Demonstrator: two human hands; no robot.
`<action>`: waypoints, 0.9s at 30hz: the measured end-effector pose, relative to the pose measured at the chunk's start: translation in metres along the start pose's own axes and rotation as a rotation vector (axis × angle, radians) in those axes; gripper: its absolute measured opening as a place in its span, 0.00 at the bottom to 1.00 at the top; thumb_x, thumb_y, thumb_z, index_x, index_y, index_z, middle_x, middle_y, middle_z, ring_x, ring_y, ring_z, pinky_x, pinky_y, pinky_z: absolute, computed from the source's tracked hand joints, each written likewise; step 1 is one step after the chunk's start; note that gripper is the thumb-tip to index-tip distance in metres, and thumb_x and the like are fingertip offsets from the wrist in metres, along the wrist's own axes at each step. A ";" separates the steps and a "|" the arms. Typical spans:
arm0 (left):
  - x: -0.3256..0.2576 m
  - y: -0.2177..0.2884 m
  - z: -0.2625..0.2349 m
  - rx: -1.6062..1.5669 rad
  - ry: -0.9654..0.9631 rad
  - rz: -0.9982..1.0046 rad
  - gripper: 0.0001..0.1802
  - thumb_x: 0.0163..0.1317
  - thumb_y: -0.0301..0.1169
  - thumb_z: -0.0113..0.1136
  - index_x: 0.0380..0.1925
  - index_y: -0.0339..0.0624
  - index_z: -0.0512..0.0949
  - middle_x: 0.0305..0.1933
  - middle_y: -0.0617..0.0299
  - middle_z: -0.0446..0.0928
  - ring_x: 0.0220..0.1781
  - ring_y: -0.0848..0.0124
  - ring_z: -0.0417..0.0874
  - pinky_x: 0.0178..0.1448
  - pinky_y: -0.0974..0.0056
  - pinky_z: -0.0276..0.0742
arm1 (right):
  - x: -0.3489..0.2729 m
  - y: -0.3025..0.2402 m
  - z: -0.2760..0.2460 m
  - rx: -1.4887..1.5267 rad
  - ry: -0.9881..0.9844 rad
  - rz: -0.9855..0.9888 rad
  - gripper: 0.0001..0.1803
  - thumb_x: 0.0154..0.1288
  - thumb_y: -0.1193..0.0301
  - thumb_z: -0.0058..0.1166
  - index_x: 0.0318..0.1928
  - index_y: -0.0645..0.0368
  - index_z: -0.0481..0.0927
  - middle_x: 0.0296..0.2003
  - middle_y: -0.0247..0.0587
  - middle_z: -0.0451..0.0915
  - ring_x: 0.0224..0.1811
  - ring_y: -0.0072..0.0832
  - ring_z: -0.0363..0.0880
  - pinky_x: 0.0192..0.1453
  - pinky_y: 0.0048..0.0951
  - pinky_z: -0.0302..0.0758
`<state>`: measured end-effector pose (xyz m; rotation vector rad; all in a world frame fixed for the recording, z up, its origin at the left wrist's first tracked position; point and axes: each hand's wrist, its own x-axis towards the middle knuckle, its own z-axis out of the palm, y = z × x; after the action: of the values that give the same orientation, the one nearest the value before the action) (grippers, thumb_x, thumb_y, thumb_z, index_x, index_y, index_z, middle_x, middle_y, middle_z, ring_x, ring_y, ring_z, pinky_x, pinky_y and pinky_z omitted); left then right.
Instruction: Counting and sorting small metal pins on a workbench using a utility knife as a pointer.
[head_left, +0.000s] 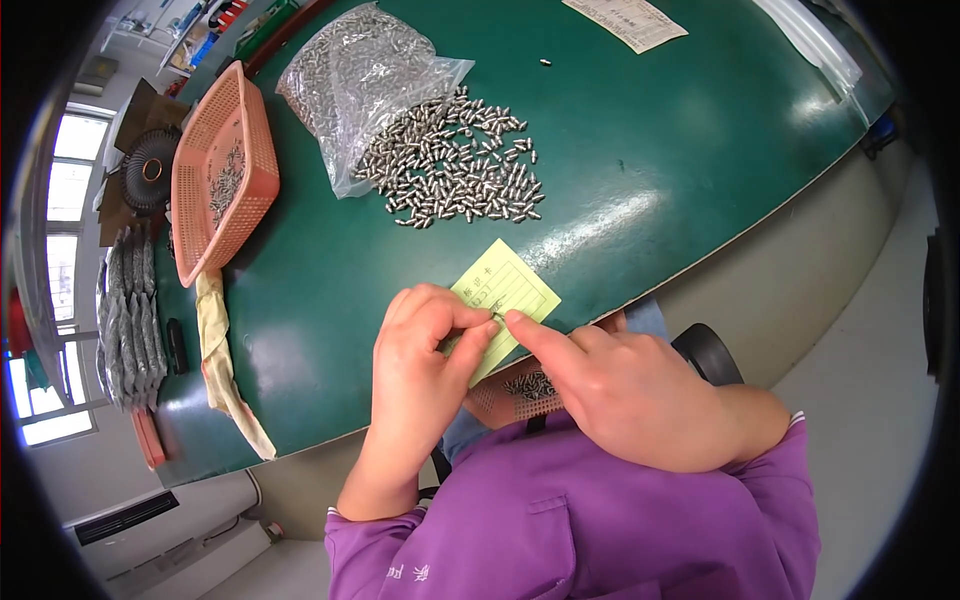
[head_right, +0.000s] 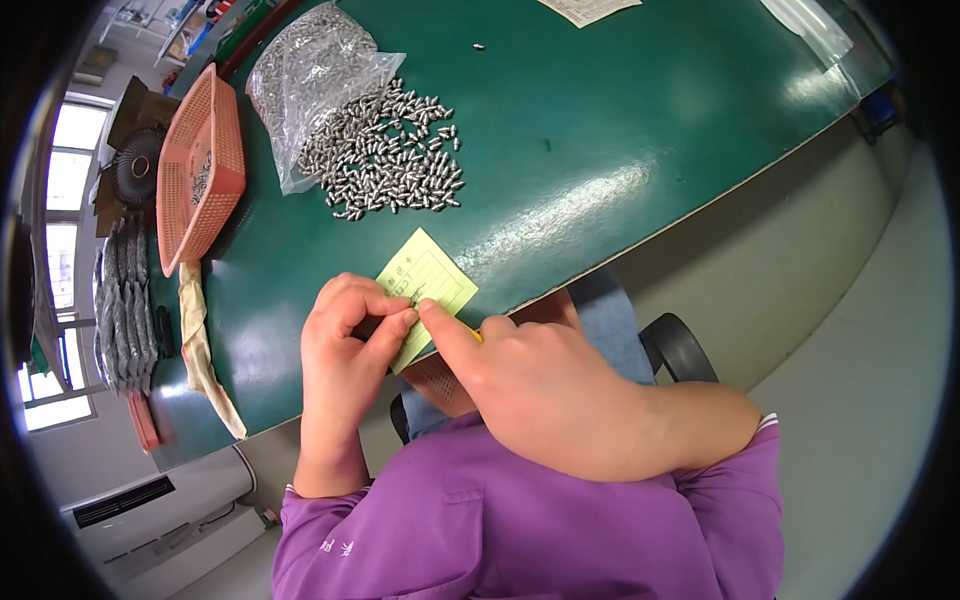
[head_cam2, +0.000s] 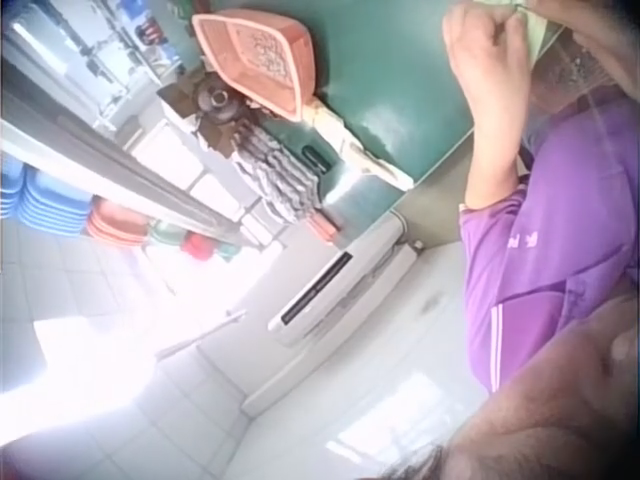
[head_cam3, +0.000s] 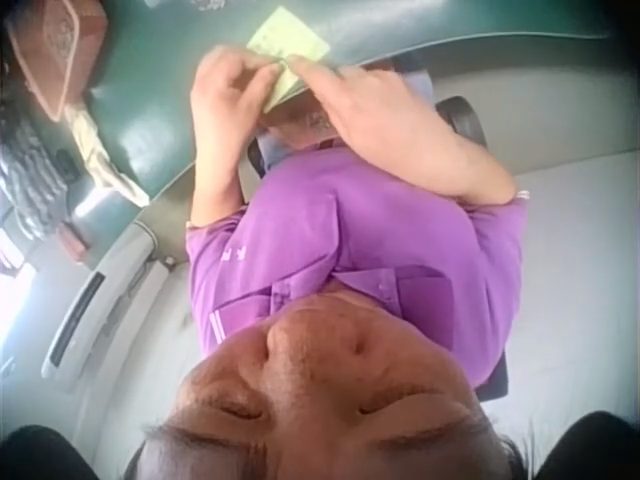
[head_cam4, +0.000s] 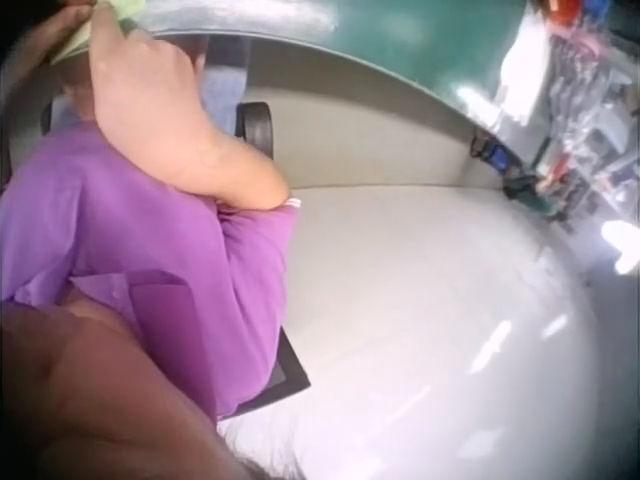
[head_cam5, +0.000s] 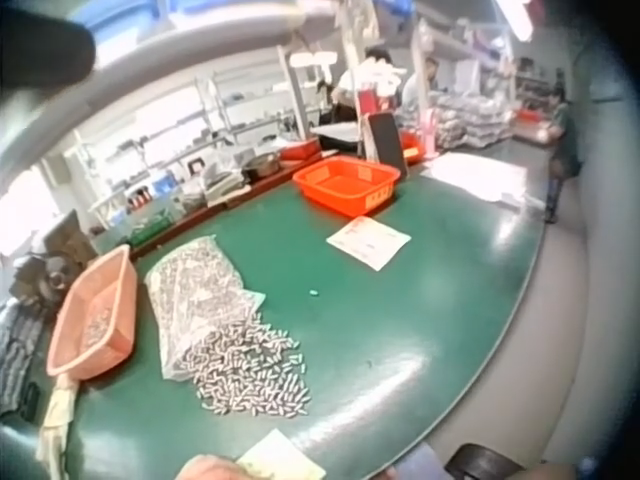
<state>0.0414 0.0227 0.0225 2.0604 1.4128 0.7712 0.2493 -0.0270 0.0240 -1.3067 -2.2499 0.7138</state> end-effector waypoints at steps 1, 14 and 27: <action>0.000 0.000 0.000 0.001 0.001 0.001 0.07 0.52 0.20 0.72 0.29 0.39 0.82 0.32 0.58 0.79 0.38 0.59 0.79 0.43 0.58 0.76 | 0.001 -0.002 -0.003 0.004 -0.053 0.023 0.32 0.62 0.74 0.56 0.69 0.64 0.72 0.27 0.46 0.79 0.25 0.41 0.82 0.47 0.41 0.77; 0.000 0.019 -0.019 -0.032 -0.256 0.096 0.09 0.54 0.20 0.70 0.37 0.37 0.84 0.36 0.59 0.81 0.39 0.67 0.81 0.42 0.63 0.78 | -0.013 0.022 -0.009 0.238 0.305 0.019 0.29 0.68 0.77 0.57 0.69 0.53 0.73 0.37 0.49 0.85 0.33 0.45 0.85 0.35 0.41 0.83; 0.063 -0.025 -0.005 0.388 0.091 0.120 0.05 0.57 0.24 0.68 0.33 0.38 0.82 0.37 0.56 0.79 0.43 0.54 0.82 0.47 0.54 0.79 | -0.017 0.023 -0.002 0.283 0.230 0.011 0.27 0.68 0.76 0.56 0.68 0.55 0.73 0.39 0.49 0.86 0.34 0.44 0.86 0.35 0.41 0.83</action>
<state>0.0406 0.0907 0.0192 2.4491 1.6021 0.6870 0.2733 -0.0324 0.0095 -1.1974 -1.8836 0.8075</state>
